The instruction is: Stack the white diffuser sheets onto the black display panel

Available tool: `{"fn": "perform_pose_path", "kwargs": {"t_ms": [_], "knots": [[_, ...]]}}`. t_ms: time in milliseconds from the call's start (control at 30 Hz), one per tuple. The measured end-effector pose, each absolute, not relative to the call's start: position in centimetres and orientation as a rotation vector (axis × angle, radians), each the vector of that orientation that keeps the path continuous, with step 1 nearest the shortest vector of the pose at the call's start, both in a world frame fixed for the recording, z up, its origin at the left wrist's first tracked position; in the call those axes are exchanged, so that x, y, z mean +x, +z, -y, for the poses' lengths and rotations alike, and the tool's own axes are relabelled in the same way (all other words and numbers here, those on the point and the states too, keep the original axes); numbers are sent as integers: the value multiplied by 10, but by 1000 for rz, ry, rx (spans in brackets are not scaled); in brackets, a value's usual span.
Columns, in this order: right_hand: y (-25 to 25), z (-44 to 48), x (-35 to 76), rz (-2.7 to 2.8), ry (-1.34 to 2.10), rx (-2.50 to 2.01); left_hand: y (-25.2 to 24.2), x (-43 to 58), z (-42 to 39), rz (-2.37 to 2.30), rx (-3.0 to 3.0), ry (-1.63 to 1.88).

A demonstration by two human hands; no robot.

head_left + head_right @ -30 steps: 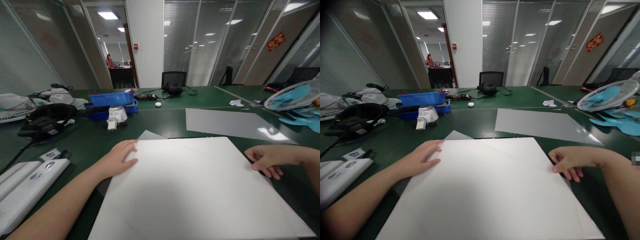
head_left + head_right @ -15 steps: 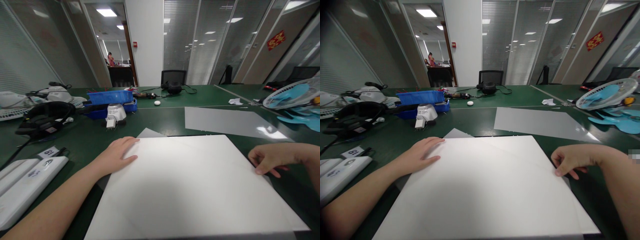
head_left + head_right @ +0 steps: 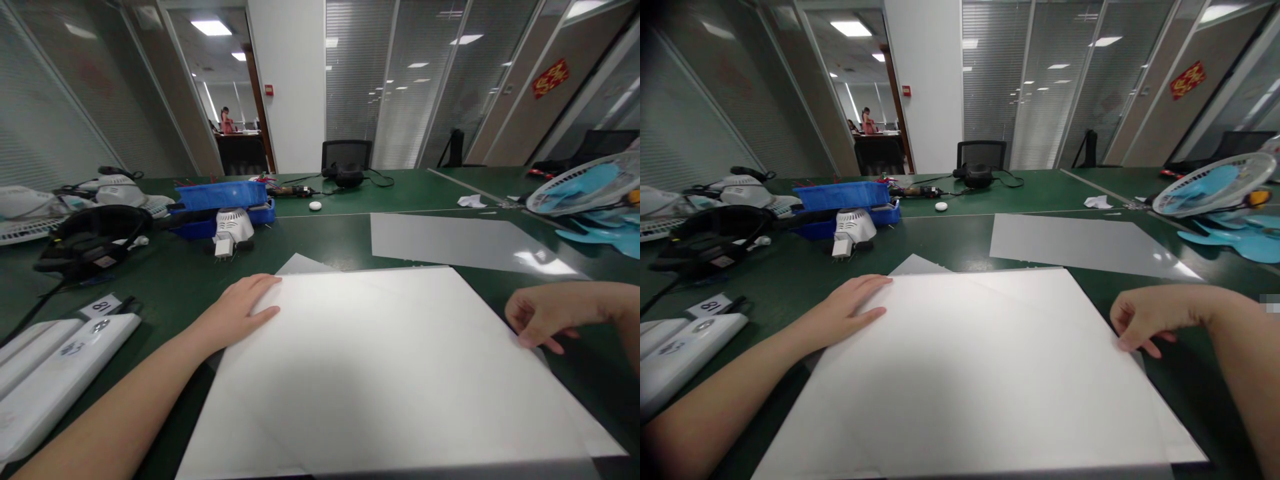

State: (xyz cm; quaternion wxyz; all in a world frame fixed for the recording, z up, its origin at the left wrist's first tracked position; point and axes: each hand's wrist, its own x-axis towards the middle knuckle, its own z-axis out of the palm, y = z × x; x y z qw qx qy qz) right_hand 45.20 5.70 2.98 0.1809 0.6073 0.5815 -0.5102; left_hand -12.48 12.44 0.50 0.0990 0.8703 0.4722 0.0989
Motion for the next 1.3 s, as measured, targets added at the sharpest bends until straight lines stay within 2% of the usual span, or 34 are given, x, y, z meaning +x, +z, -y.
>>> {"fn": "perform_pose_path", "kwargs": {"t_ms": [200,333,533,700,833,1033,1200,1300], "knots": [[28,-56,460,-1633,-1457,1694,3,-125,-124,-1382,2584,329],[29,-59,465,-1808,-1591,1807,3,-124,-124,-1385,2565,341],[25,-77,442,-2143,-1399,2632,2,-126,-127,-1376,2526,402],[9,-88,430,-2021,-1311,3270,3,-128,-129,-1346,2524,429],[8,-89,438,-1850,-1403,3493,9,-130,-129,-1377,2466,482],[16,-90,448,-1823,-773,3617,11,-142,-134,-1510,2362,464],[12,-89,440,-1849,-944,3550,10,-148,-136,-1482,2329,438],[6,-88,433,-1790,-1320,3478,11,-147,-136,-1470,2342,439]]}}
